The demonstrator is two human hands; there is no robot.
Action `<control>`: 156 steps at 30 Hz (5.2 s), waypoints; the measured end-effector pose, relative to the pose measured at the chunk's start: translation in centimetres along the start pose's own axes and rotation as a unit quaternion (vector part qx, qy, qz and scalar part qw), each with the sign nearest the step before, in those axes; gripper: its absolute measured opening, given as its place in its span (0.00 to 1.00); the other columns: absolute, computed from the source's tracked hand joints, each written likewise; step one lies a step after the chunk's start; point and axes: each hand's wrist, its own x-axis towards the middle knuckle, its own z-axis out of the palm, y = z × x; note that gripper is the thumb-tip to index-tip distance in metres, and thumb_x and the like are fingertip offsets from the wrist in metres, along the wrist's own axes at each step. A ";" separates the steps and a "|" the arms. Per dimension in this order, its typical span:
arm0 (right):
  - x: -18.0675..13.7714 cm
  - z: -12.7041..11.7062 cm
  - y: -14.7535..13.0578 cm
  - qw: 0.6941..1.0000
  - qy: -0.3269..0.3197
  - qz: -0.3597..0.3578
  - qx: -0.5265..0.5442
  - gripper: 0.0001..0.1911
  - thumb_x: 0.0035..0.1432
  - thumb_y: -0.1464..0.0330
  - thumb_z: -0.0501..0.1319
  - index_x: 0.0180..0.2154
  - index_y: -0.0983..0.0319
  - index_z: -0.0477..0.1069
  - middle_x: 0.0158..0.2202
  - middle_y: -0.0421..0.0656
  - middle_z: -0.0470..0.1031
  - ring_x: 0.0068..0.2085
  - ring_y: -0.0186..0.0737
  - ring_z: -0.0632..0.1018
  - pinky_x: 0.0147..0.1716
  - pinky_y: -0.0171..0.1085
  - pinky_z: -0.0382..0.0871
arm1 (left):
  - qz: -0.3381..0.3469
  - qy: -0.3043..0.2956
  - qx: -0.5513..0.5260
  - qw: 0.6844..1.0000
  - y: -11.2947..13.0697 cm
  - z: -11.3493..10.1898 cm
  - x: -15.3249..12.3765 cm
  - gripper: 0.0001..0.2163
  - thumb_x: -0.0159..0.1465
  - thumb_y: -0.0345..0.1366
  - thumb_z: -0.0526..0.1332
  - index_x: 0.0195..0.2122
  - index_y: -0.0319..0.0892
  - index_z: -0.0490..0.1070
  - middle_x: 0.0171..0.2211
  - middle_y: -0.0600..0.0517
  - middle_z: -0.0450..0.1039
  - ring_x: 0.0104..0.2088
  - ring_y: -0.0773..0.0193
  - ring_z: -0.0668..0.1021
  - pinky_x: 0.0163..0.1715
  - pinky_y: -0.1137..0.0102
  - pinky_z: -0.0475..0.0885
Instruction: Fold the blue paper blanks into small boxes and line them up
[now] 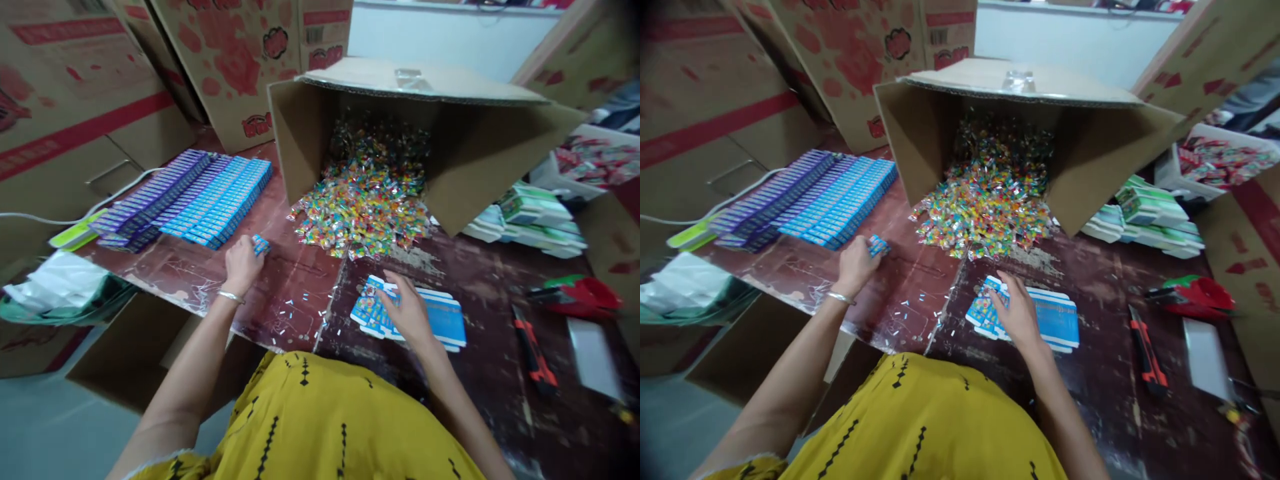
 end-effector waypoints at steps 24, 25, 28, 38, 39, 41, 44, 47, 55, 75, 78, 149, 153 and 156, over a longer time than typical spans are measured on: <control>2.4 1.1 -2.3 0.932 0.042 0.206 0.296 0.16 0.55 0.54 0.62 0.27 0.59 0.66 0.18 0.34 0.66 0.17 0.32 0.65 0.17 0.33 0.59 | 0.239 -0.167 -0.377 0.879 17.0 0.9 -13.4 0.34 0.58 0.47 0.66 0.63 0.41 0.57 0.58 0.39 0.67 0.57 0.48 0.70 0.57 0.54 0.66; 2.2 1.3 -2.6 0.928 0.050 0.202 0.310 0.16 0.56 0.54 0.62 0.28 0.59 0.67 0.19 0.34 0.66 0.17 0.32 0.65 0.16 0.33 0.59 | 0.223 -0.184 -0.413 0.864 17.0 0.6 -13.2 0.33 0.58 0.46 0.66 0.62 0.42 0.59 0.57 0.40 0.68 0.57 0.49 0.71 0.57 0.55 0.66; 1.1 1.4 -3.4 0.928 0.034 0.160 0.335 0.15 0.60 0.54 0.59 0.38 0.59 0.73 0.22 0.37 0.69 0.20 0.34 0.68 0.19 0.33 0.62 | 0.171 -0.281 -0.557 0.763 16.4 0.2 -12.1 0.30 0.56 0.43 0.69 0.58 0.42 0.64 0.56 0.42 0.70 0.55 0.51 0.73 0.56 0.58 0.67; 0.1 -1.5 -4.5 0.906 -0.267 0.080 0.320 0.11 0.56 0.59 0.65 0.36 0.59 0.70 0.25 0.37 0.74 0.23 0.35 0.74 0.23 0.33 0.68 | 0.099 -0.511 -0.667 0.534 13.7 -0.3 -10.9 0.23 0.51 0.44 0.72 0.45 0.38 0.76 0.40 0.46 0.78 0.40 0.60 0.77 0.41 0.70 0.68; 0.4 -1.8 -4.4 0.903 -0.291 0.083 0.305 0.11 0.56 0.59 0.65 0.33 0.60 0.70 0.23 0.37 0.74 0.21 0.35 0.74 0.22 0.33 0.67 | 0.100 -0.510 -0.659 0.544 13.6 -0.3 -11.0 0.21 0.51 0.43 0.72 0.43 0.37 0.77 0.37 0.48 0.78 0.38 0.61 0.77 0.39 0.71 0.68; 0.7 -1.9 -4.3 0.918 -0.250 0.098 0.293 0.12 0.56 0.58 0.65 0.32 0.60 0.70 0.21 0.37 0.73 0.20 0.35 0.73 0.21 0.33 0.66 | 0.070 -0.495 -0.664 0.556 13.7 -0.3 -11.1 0.18 0.54 0.44 0.70 0.40 0.37 0.78 0.34 0.49 0.78 0.34 0.63 0.76 0.37 0.71 0.67; 0.7 -0.9 -4.2 0.941 -0.071 0.119 0.310 0.16 0.53 0.59 0.67 0.41 0.59 0.70 0.28 0.39 0.75 0.27 0.37 0.75 0.26 0.34 0.69 | -0.014 -0.432 -0.712 0.553 14.2 0.1 -11.3 0.16 0.55 0.44 0.69 0.39 0.37 0.78 0.33 0.49 0.78 0.31 0.65 0.76 0.36 0.71 0.68; 0.2 1.0 -4.5 0.944 -0.021 0.109 0.312 0.13 0.52 0.59 0.67 0.36 0.60 0.71 0.29 0.39 0.74 0.30 0.37 0.74 0.29 0.34 0.67 | -0.065 -0.353 -0.744 0.563 15.2 0.6 -11.8 0.15 0.53 0.43 0.71 0.37 0.37 0.78 0.32 0.50 0.77 0.29 0.67 0.75 0.34 0.71 0.68; -0.5 3.7 -4.5 0.936 0.095 0.127 0.314 0.10 0.58 0.61 0.63 0.37 0.60 0.72 0.27 0.38 0.72 0.29 0.37 0.73 0.31 0.35 0.66 | -0.022 -0.187 -0.694 0.695 16.1 0.4 -13.6 0.24 0.56 0.38 0.67 0.54 0.44 0.67 0.38 0.51 0.74 0.35 0.65 0.77 0.37 0.71 0.72; -0.2 3.8 -4.1 0.944 0.087 0.079 0.309 0.07 0.58 0.64 0.61 0.38 0.58 0.67 0.38 0.44 0.77 0.41 0.43 0.78 0.44 0.43 0.71 | 0.007 -0.310 -0.699 0.644 14.4 0.3 -12.0 0.17 0.53 0.35 0.69 0.42 0.42 0.68 0.40 0.51 0.75 0.33 0.67 0.77 0.33 0.73 0.71; 0.3 3.7 -4.3 0.935 0.060 0.078 0.341 0.09 0.55 0.63 0.65 0.36 0.58 0.67 0.35 0.42 0.77 0.38 0.41 0.77 0.43 0.41 0.70 | -0.022 -0.303 -0.705 0.641 14.4 0.0 -12.0 0.17 0.52 0.34 0.69 0.40 0.43 0.64 0.38 0.53 0.74 0.32 0.68 0.76 0.30 0.74 0.70; 6.0 2.1 -5.9 0.984 -0.092 -0.053 0.142 0.09 0.61 0.63 0.59 0.36 0.58 0.77 0.39 0.43 0.77 0.39 0.41 0.78 0.41 0.39 0.69 | 0.014 -0.235 -0.697 0.677 13.7 0.6 -11.9 0.14 0.59 0.40 0.65 0.42 0.41 0.65 0.39 0.49 0.74 0.38 0.63 0.77 0.42 0.69 0.71; 4.2 3.3 -5.6 0.950 -0.042 0.044 0.305 0.15 0.55 0.61 0.65 0.44 0.58 0.72 0.37 0.42 0.79 0.35 0.41 0.80 0.35 0.37 0.73 | 0.002 -0.203 -0.704 0.681 14.0 -0.4 -11.9 0.22 0.59 0.40 0.66 0.52 0.44 0.62 0.36 0.52 0.73 0.35 0.64 0.77 0.38 0.70 0.72; 3.0 4.3 -5.2 0.928 0.006 0.076 0.364 0.19 0.54 0.61 0.66 0.47 0.58 0.72 0.42 0.44 0.79 0.39 0.43 0.80 0.38 0.39 0.74 | 0.020 -0.206 -0.708 0.675 14.2 -1.2 -12.0 0.27 0.60 0.39 0.65 0.59 0.46 0.59 0.39 0.51 0.72 0.36 0.63 0.76 0.37 0.70 0.72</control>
